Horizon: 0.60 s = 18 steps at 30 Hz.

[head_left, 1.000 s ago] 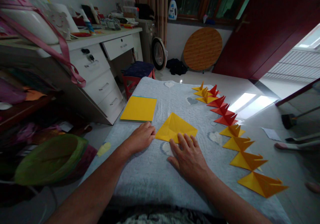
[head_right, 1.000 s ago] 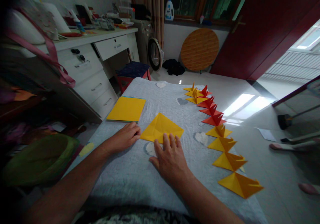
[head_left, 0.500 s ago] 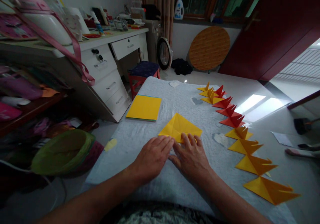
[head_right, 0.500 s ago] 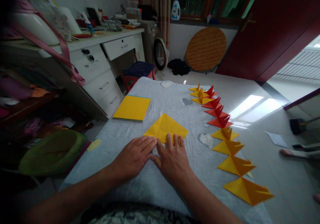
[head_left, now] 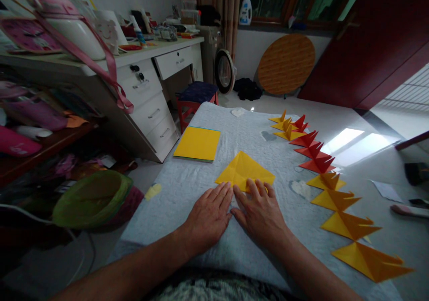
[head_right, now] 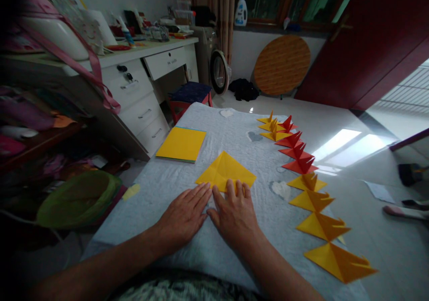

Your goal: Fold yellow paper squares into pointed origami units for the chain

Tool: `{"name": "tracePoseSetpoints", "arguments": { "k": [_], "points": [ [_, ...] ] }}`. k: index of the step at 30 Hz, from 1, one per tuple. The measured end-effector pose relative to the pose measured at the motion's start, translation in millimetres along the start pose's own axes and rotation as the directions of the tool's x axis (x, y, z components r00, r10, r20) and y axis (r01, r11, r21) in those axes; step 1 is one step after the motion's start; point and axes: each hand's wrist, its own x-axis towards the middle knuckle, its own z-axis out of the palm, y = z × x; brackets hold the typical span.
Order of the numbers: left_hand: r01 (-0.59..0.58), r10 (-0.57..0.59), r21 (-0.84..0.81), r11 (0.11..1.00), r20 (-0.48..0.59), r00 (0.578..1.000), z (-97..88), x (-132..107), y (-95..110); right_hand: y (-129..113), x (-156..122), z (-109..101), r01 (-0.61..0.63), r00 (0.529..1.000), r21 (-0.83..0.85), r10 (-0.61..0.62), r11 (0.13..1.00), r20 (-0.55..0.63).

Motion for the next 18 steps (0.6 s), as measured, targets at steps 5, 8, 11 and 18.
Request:
{"name": "tracePoseSetpoints", "arguments": {
  "k": [5,8,11,18],
  "points": [
    [0.017,-0.017,0.023,1.0,-0.007,1.0,-0.3,0.0,0.9,-0.7,0.1,0.0,-0.003,1.0,0.001,0.003,1.0,0.009],
    [0.032,-0.032,0.021,0.999,0.008,0.999,0.6,-0.7,-0.5,-0.8,-0.1,-1.2,-0.008,1.0,-0.002,0.008,1.0,0.012],
    [0.045,-0.045,0.002,0.999,0.021,0.999,1.1,-2.0,-3.7,-0.8,-0.2,-2.6,-0.006,1.0,-0.003,0.006,1.0,0.017],
    [0.09,-0.089,-0.003,0.996,0.072,0.993,-3.4,-4.5,-16.2,-1.1,0.2,-2.0,-0.008,1.0,0.009,0.008,1.0,0.017]
  ]
}}
